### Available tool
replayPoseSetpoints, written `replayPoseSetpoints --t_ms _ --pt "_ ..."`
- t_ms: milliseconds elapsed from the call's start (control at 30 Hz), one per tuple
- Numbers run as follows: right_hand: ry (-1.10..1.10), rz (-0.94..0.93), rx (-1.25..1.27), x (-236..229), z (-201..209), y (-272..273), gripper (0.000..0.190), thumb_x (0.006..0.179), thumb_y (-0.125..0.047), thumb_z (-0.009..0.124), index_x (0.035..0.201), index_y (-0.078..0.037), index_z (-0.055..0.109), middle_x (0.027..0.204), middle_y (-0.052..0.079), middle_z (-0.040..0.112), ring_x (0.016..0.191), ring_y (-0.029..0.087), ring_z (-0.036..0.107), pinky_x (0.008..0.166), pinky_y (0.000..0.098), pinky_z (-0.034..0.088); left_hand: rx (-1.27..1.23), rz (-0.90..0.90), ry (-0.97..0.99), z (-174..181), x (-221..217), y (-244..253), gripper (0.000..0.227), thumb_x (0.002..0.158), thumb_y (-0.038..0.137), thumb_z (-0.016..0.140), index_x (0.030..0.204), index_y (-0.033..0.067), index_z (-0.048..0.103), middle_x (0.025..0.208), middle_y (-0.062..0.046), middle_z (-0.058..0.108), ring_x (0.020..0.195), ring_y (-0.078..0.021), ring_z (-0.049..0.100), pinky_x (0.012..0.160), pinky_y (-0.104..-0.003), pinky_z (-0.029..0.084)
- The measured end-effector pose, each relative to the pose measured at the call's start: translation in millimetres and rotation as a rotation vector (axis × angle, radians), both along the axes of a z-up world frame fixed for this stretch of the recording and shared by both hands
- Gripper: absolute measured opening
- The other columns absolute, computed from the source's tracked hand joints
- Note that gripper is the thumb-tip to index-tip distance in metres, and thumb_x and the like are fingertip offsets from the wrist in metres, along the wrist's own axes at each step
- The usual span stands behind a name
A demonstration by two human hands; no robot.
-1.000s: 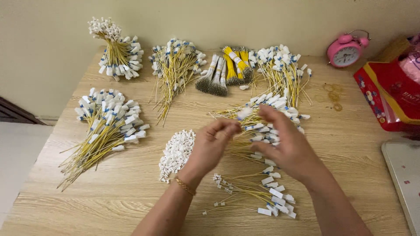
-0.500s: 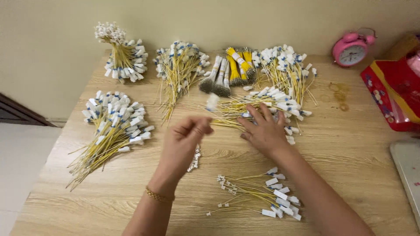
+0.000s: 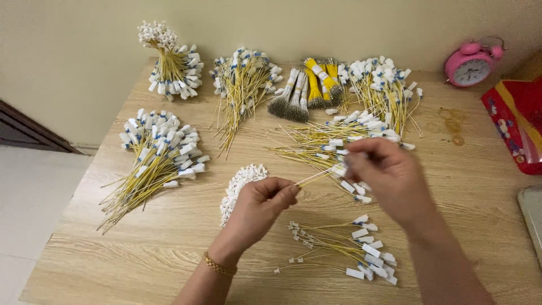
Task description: Assembling small plastic sleeves onto the tips of wired connectors.
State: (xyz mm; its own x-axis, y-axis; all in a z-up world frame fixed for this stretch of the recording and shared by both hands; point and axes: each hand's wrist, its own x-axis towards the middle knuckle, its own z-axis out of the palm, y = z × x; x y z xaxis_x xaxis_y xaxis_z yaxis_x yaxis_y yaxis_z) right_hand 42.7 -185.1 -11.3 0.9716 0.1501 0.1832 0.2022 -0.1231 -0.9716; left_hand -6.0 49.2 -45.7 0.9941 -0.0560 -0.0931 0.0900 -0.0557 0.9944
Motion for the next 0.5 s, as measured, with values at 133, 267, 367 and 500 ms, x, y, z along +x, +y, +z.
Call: replayPoseSetpoints --t_ms 133,267,367,500 --pt "0.074 -0.054 -0.228 0 -2 -15 0.024 0.094 -0.001 0.065 0.116 0.002 0.07 0.087 0.019 0.07 0.077 0.024 0.066 0.071 0.0369 0.058 0.076 0.029 -0.006 -2 -3 9 0.021 0.094 0.021 0.073 0.098 0.0013 0.08 0.075 -0.01 0.076 0.074 -0.0159 0.064 0.072 -0.031 0.056" --pt "-0.545 -0.057 -0.741 -8 -9 11 0.027 0.095 -0.019 0.068 0.119 -0.009 0.073 0.132 0.02 0.06 0.128 0.038 0.056 0.107 0.0506 0.044 0.189 -0.005 -0.014 9 -5 3 0.019 0.095 0.022 0.073 0.099 0.0058 0.082 0.077 -0.011 0.08 0.075 -0.0168 0.071 0.072 -0.031 0.057" --pt "-0.524 0.191 -0.657 -21 -4 36 0.021 0.09 -0.019 0.067 0.109 -0.014 0.076 0.117 0.007 0.074 0.102 0.018 0.069 0.088 0.0294 0.059 0.379 -0.04 -0.056 24 -9 -3 0.013 0.091 0.018 0.073 0.094 0.0102 0.083 0.072 0.0 0.077 0.052 -0.0053 0.056 0.046 -0.018 0.044" --pt "-0.242 0.235 -0.577 -24 -1 45 0.012 0.086 -0.014 0.072 0.097 -0.012 0.077 0.085 -0.003 0.075 0.058 0.008 0.061 0.052 0.0231 0.048 0.529 0.051 -0.317 24 -13 -1 0.009 0.085 0.017 0.077 0.087 0.0092 0.082 0.063 0.0 0.072 0.047 -0.009 0.054 0.043 -0.024 0.043"
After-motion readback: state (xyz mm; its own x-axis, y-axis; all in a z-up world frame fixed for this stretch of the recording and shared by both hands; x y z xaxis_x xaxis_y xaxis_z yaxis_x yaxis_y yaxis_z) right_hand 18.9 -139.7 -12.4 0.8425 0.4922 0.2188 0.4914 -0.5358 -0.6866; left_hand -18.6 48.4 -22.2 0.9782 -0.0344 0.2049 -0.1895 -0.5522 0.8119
